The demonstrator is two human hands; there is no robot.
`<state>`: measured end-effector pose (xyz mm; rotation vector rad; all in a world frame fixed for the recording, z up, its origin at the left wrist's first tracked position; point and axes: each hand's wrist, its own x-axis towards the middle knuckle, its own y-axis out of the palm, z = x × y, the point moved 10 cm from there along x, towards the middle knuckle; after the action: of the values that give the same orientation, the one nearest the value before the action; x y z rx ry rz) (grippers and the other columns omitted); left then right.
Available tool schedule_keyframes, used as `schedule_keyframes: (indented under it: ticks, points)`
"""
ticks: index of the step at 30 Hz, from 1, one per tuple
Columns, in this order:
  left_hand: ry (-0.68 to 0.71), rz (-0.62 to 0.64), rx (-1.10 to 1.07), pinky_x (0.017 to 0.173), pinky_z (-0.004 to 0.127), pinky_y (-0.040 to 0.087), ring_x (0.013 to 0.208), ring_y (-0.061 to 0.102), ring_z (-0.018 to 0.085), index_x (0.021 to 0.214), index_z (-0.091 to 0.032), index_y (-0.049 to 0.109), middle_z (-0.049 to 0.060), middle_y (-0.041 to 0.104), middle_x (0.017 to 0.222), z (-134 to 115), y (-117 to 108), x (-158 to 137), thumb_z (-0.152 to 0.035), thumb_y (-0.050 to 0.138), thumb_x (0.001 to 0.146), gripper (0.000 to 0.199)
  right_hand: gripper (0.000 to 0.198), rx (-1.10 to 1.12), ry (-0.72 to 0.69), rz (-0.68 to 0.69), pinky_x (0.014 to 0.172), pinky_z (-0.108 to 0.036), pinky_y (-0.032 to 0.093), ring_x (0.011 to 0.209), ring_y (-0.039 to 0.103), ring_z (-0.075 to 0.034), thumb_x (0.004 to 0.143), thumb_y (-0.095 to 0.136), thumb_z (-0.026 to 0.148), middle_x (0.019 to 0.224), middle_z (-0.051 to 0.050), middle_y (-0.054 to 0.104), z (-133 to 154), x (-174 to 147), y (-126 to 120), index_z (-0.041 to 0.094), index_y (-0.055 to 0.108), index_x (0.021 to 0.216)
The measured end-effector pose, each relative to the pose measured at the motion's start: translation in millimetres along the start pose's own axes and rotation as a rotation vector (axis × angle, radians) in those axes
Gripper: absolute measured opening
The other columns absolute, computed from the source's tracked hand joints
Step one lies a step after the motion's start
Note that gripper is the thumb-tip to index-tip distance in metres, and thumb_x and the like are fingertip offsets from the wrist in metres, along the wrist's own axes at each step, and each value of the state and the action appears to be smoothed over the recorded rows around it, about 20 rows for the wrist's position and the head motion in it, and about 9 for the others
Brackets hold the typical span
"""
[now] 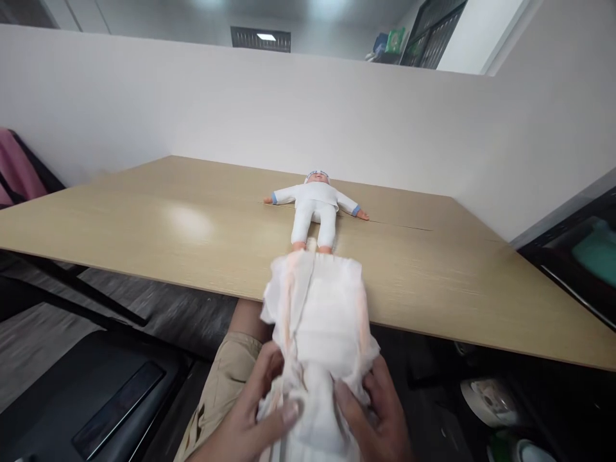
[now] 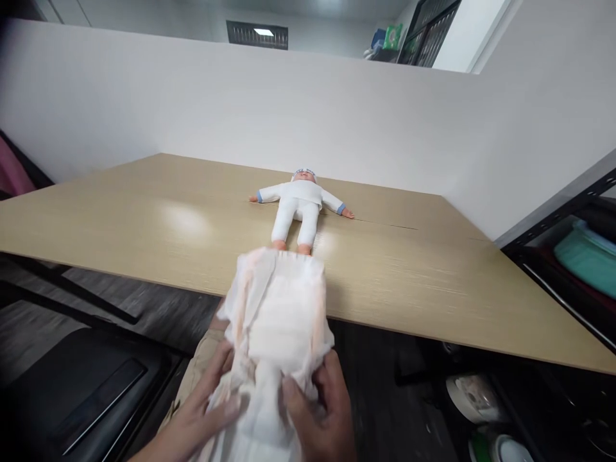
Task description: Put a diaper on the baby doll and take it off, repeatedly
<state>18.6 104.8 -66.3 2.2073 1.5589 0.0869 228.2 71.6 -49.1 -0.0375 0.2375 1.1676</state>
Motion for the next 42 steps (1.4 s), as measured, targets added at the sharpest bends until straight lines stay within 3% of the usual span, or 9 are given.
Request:
schedule_keyframes:
  ticks: [7, 12, 16, 20, 25, 30, 34, 39, 42]
  points:
    - [-0.045, -0.026, -0.15, 0.129, 0.052, 0.047, 0.155, 0.058, 0.039, 0.176, -0.035, 0.03, 0.012, 0.061, 0.167, 1.8, -1.8, 56.1, -0.053, 0.091, 0.089, 0.108, 0.067, 0.063, -0.046, 0.223, 0.108, -0.046, 0.064, 0.13, 0.076, -0.034, 0.09, 0.087, 0.064, 0.139, -0.014, 0.08, -6.5, 59.0, 58.1, 0.025, 0.064, 0.14]
    - [-0.04, -0.059, -0.15, 0.126, 0.052, 0.05, 0.154, 0.059, 0.04, 0.167, -0.031, 0.038, 0.016, 0.065, 0.162, 14.0, -10.0, 53.0, -0.053, 0.094, 0.086, 0.101, 0.058, -0.173, -0.179, 0.111, 0.088, -0.043, 0.066, 0.103, 0.079, -0.029, 0.094, 0.079, 0.066, 0.115, -0.012, 0.081, -22.9, 53.9, 22.3, 0.024, 0.064, 0.131]
    - [-0.063, -0.089, -0.113, 0.127, 0.05, 0.048, 0.157, 0.056, 0.039, 0.166, -0.031, 0.034, 0.016, 0.059, 0.168, 22.7, -16.6, 50.6, -0.053, 0.094, 0.086, 0.103, 0.048, -0.456, -0.468, -0.101, 0.086, -0.046, 0.064, 0.103, 0.073, -0.029, 0.101, 0.073, 0.056, 0.122, -0.012, 0.076, 21.2, 45.0, -1.3, 0.026, 0.062, 0.136]
    - [-0.086, -0.1, -0.059, 0.123, 0.049, 0.051, 0.153, 0.06, 0.039, 0.157, -0.027, 0.041, 0.017, 0.066, 0.16, 24.2, -17.8, 54.7, -0.057, 0.092, 0.085, 0.093, 0.026, -0.757, -0.8, 0.055, 0.114, -0.055, 0.055, 0.132, 0.066, -0.032, 0.109, 0.063, 0.041, 0.137, -0.012, 0.074, 81.7, 43.9, 54.2, 0.029, 0.07, 0.131]
    - [-0.109, -0.063, 0.079, 0.118, 0.047, 0.053, 0.141, 0.067, 0.038, 0.145, -0.026, 0.053, 0.012, 0.073, 0.148, 15.6, -22.9, 55.2, -0.067, 0.084, 0.088, 0.077, 0.062, -1.09, -0.808, 0.471, 0.135, -0.057, 0.038, 0.165, 0.042, -0.034, 0.11, 0.063, 0.046, 0.175, -0.013, 0.051, 75.5, 90.4, 138.5, 0.027, 0.053, 0.169]
    - [-0.048, 0.1, 0.698, 0.103, 0.036, 0.055, 0.122, 0.073, 0.031, 0.129, -0.027, 0.073, 0.006, 0.081, 0.125, -35.9, -43.8, 52.0, -0.068, 0.066, 0.103, 0.049, 0.07, -1.264, -0.722, 0.704, 0.141, -0.06, 0.023, 0.175, 0.022, -0.033, 0.115, 0.049, 0.061, 0.187, -0.008, 0.029, 39.9, 139.0, 155.9, 0.029, 0.041, 0.177]
    - [0.258, -0.055, 1.067, 0.085, 0.035, 0.054, 0.092, 0.073, 0.027, 0.128, -0.025, 0.073, 0.007, 0.081, 0.108, -127.1, -65.7, 84.0, -0.057, 0.059, 0.109, 0.04, 0.063, -1.239, -0.761, 0.65, 0.141, -0.059, 0.024, 0.175, 0.024, -0.029, 0.119, 0.037, 0.055, 0.186, -0.006, 0.034, 42.2, 148.2, 148.7, 0.03, 0.041, 0.177]
    - [0.817, -0.059, 1.569, 0.118, 0.053, 0.045, 0.138, 0.058, 0.038, 0.143, -0.018, 0.066, 0.02, 0.065, 0.152, -207.4, -21.2, 173.2, -0.012, 0.056, 0.099, 0.046, 0.061, -1.228, -0.8, 0.615, 0.141, -0.058, 0.024, 0.173, 0.029, -0.03, 0.118, 0.043, 0.051, 0.185, -0.006, 0.035, 46.0, 142.1, 148.7, 0.029, 0.044, 0.176]
    - [0.88, 0.323, 1.804, 0.121, 0.053, 0.039, 0.153, 0.046, 0.041, 0.158, -0.024, 0.059, 0.016, 0.045, 0.177, -188.5, 17.8, 237.8, 0.004, 0.06, 0.08, 0.083, 0.06, -1.199, -0.798, 0.615, 0.142, -0.059, 0.023, 0.173, 0.03, -0.03, 0.117, 0.046, 0.049, 0.184, -0.005, 0.037, 46.3, 141.6, 148.6, 0.03, 0.046, 0.174]
